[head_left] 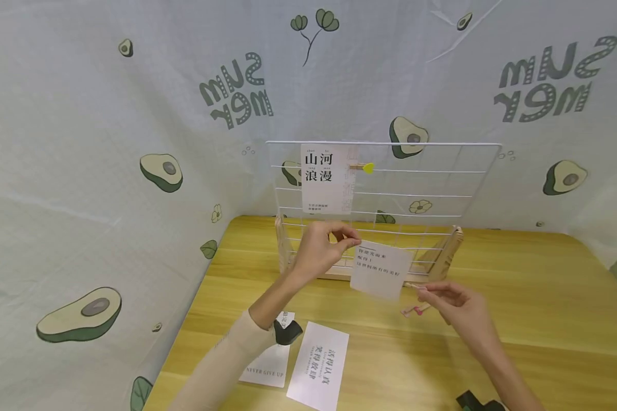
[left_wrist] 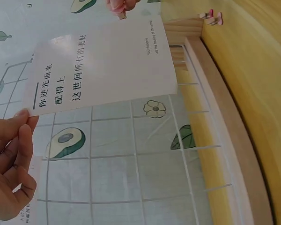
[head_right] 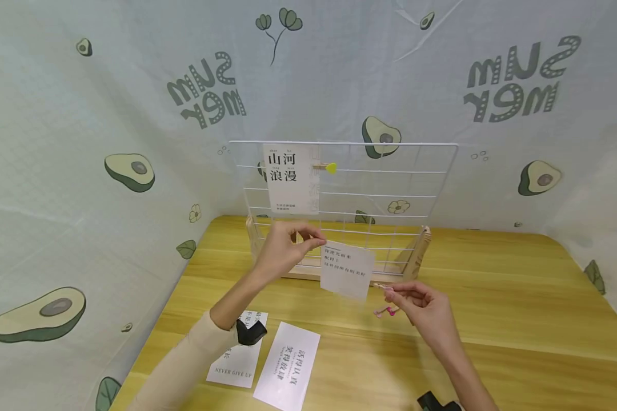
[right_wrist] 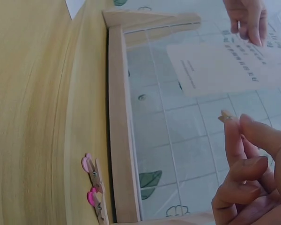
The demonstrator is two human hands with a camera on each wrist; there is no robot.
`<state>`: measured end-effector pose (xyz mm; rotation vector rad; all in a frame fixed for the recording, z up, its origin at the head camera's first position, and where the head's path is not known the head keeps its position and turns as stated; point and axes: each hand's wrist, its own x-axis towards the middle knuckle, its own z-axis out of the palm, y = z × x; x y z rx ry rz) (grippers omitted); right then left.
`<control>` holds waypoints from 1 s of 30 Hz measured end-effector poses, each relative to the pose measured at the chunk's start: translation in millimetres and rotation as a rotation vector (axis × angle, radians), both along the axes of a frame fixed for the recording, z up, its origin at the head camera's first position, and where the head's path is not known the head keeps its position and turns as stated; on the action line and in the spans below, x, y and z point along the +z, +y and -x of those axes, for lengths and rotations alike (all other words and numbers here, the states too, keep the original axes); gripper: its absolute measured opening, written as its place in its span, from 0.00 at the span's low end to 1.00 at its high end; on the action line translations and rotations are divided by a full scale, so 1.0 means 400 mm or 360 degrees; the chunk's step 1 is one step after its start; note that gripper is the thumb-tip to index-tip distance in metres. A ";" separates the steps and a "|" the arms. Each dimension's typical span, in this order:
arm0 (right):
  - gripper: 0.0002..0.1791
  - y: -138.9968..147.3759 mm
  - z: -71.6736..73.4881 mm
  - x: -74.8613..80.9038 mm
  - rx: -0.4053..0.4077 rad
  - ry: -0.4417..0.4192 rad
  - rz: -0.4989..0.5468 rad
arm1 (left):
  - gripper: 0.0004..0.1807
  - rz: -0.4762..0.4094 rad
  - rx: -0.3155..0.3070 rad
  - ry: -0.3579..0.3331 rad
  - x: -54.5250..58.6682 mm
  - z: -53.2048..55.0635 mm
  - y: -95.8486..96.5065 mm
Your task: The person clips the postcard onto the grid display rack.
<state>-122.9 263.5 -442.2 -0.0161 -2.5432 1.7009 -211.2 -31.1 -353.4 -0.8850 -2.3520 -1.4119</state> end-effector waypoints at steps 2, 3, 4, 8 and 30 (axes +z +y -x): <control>0.14 0.000 0.000 0.006 -0.0004 0.0037 0.0004 | 0.01 0.0003 0.0011 0.0128 0.022 0.007 0.003; 0.14 0.000 0.000 0.009 -0.0005 0.0047 0.0003 | 0.01 0.0005 0.0021 0.0185 0.034 0.010 0.004; 0.14 0.000 -0.001 0.012 -0.0007 0.0058 -0.0002 | 0.01 0.0003 0.0033 0.0225 0.045 0.013 0.007; 0.14 0.002 -0.004 0.019 -0.0005 0.0075 -0.0031 | 0.02 0.0039 0.0108 0.0335 0.088 0.024 0.021; 0.10 0.020 0.027 0.082 -0.0153 0.0400 -0.0171 | 0.05 0.0240 0.0346 0.0583 0.236 0.078 0.100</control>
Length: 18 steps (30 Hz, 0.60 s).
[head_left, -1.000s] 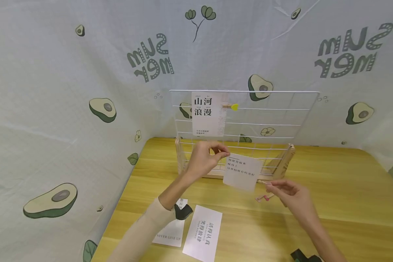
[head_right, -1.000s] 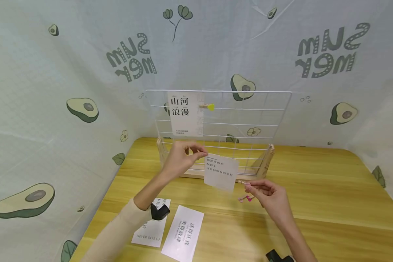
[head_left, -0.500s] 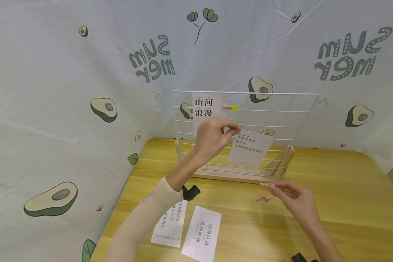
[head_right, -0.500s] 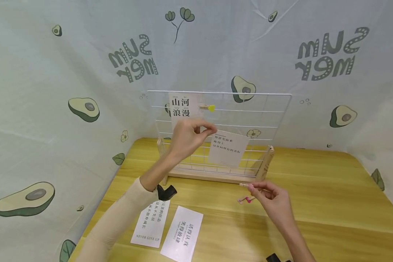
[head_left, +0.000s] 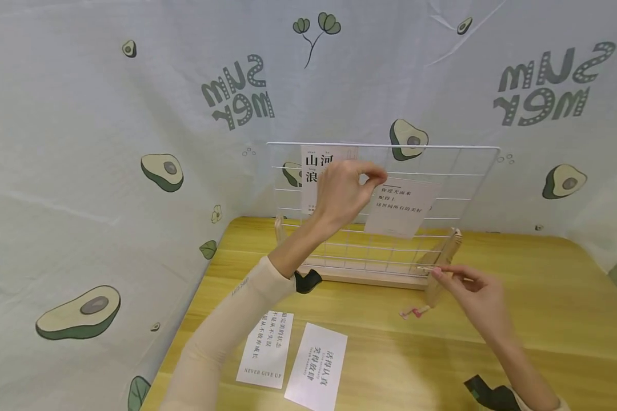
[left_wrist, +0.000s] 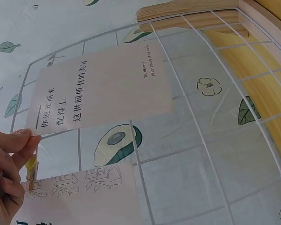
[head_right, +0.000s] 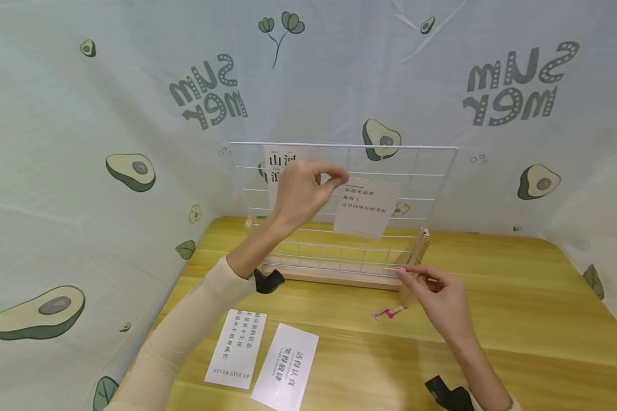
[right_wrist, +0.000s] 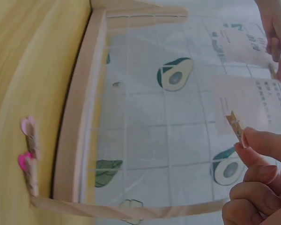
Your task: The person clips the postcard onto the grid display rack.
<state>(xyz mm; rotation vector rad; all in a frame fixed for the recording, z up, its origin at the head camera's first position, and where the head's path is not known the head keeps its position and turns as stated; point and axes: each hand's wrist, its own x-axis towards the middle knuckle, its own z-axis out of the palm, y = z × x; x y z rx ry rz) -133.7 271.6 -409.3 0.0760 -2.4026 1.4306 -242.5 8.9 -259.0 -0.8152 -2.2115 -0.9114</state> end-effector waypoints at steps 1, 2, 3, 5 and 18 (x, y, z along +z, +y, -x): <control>0.09 0.005 0.009 0.012 0.0003 0.0040 0.0011 | 0.05 0.0003 0.0005 0.0002 0.006 0.002 0.001; 0.08 0.011 0.018 0.024 -0.0001 0.0086 0.0016 | 0.05 0.0006 0.0015 0.0006 0.011 0.004 0.003; 0.07 0.018 0.028 0.038 -0.0015 0.0127 0.0010 | 0.05 0.0007 0.0023 0.0011 0.016 0.006 0.004; 0.06 0.034 0.046 0.066 -0.0046 0.0210 0.0003 | 0.05 0.0007 0.0025 0.0017 0.022 0.010 0.010; 0.07 0.055 0.099 0.179 -0.0234 0.0306 0.0061 | 0.06 0.0047 0.0080 0.0110 0.050 0.021 0.037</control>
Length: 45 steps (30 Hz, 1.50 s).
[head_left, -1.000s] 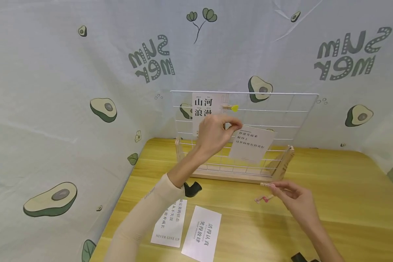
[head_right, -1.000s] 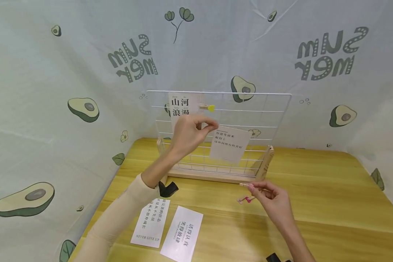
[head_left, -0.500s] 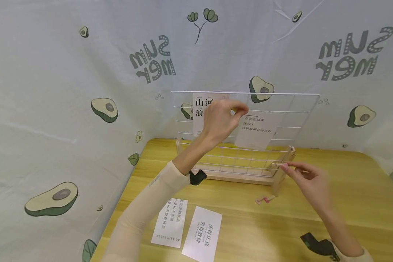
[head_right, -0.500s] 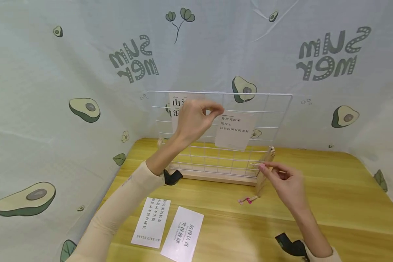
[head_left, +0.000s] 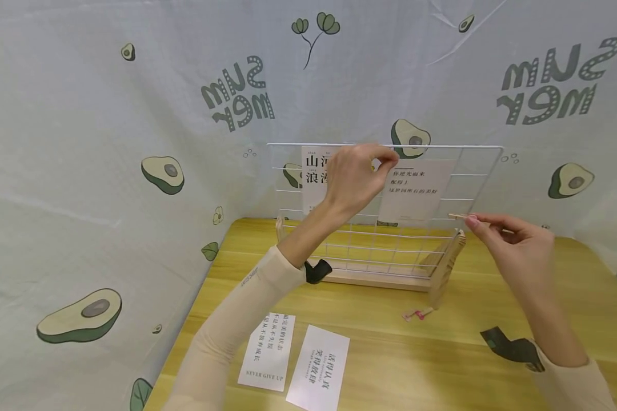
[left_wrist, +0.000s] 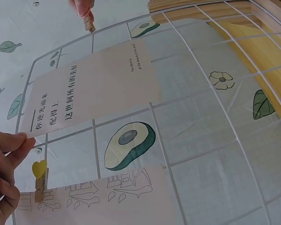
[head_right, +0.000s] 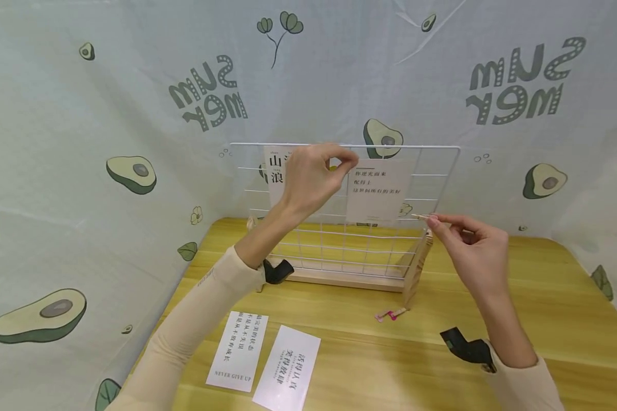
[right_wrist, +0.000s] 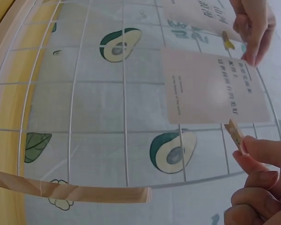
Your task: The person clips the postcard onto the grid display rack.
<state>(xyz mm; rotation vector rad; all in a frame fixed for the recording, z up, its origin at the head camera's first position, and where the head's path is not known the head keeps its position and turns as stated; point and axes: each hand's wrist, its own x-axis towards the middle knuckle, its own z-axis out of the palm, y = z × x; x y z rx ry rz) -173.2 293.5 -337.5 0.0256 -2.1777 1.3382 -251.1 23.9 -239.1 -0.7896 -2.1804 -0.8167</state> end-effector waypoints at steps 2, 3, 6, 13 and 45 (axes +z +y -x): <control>0.08 -0.006 0.004 0.006 -0.0024 -0.0032 0.0028 | 0.06 0.0007 0.0019 -0.0001 0.007 -0.001 0.004; 0.08 -0.008 0.007 0.008 -0.0038 -0.0037 0.0052 | 0.06 0.0009 0.0028 -0.0006 0.011 -0.001 0.007; 0.09 -0.015 0.021 0.012 -0.0078 0.0014 0.0151 | 0.07 0.0014 0.0046 -0.0033 0.020 -0.003 0.013; 0.12 -0.018 0.048 0.029 -0.0079 0.0269 0.0272 | 0.07 0.0017 0.0087 -0.0046 0.027 -0.007 0.024; 0.08 -0.048 0.103 0.127 -0.0092 0.0214 0.0251 | 0.09 0.0039 0.0185 0.0151 0.017 -0.007 0.041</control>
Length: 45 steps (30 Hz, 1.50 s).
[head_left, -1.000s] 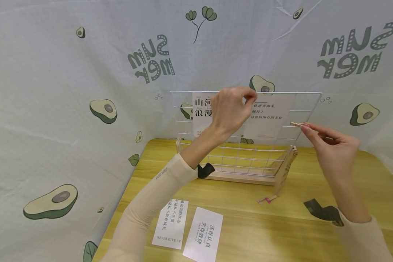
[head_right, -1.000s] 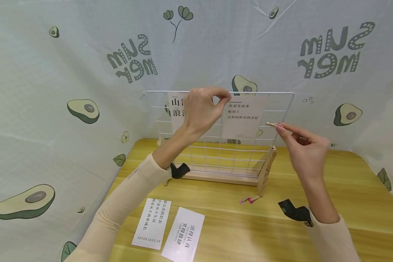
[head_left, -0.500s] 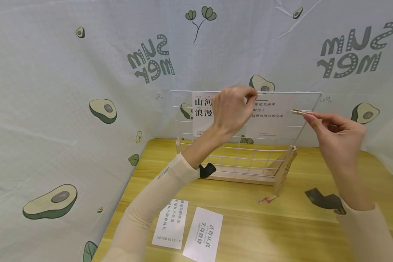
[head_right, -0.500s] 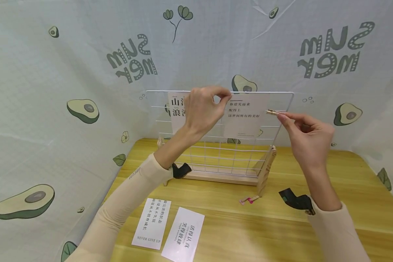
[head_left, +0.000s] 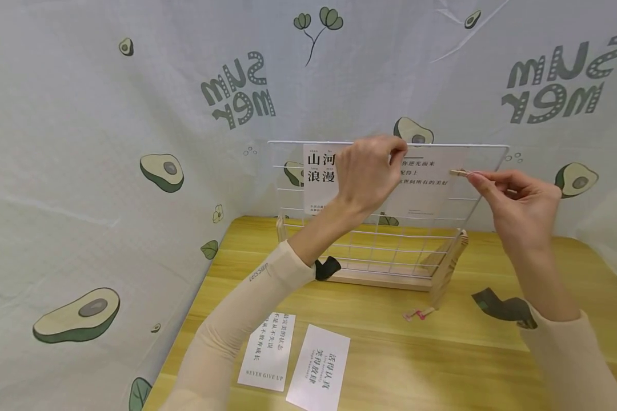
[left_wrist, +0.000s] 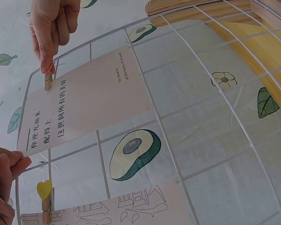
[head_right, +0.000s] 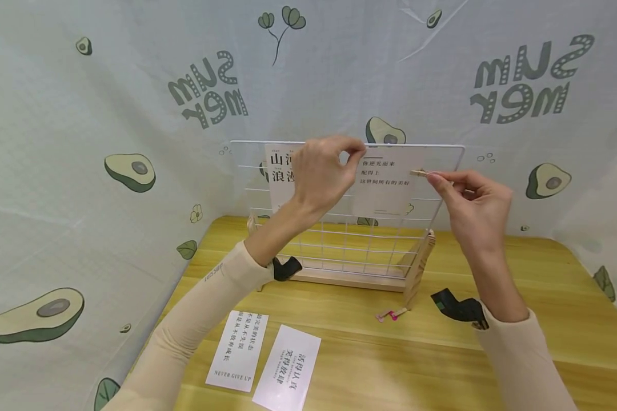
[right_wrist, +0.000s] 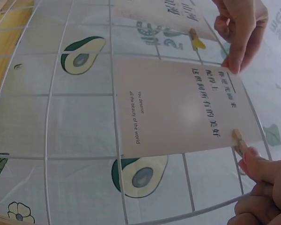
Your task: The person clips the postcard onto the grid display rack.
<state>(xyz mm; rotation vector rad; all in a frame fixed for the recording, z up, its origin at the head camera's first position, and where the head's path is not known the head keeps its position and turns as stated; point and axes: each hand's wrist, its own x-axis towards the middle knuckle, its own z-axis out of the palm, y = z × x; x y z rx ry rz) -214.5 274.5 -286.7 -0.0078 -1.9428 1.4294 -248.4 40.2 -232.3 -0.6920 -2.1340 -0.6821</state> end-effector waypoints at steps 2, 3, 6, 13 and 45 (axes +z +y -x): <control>0.08 0.001 0.001 0.005 0.0010 -0.0027 0.0016 | 0.09 -0.0004 0.0014 0.0012 0.000 -0.001 0.002; 0.08 0.002 0.002 0.007 0.0020 -0.0027 0.0030 | 0.09 -0.0006 0.0023 0.0021 0.000 -0.001 0.003; 0.08 0.004 0.004 0.010 0.0063 -0.0029 0.0103 | 0.08 -0.0009 0.0043 0.0059 -0.002 -0.003 0.007; 0.11 0.007 0.001 0.006 0.0061 -0.0028 0.0085 | 0.08 0.0011 0.0108 0.0178 -0.017 -0.005 0.012; 0.09 -0.007 -0.149 -0.380 0.0176 -0.0120 -0.0743 | 0.07 0.0230 -0.0211 -0.0567 -0.340 -0.166 -0.195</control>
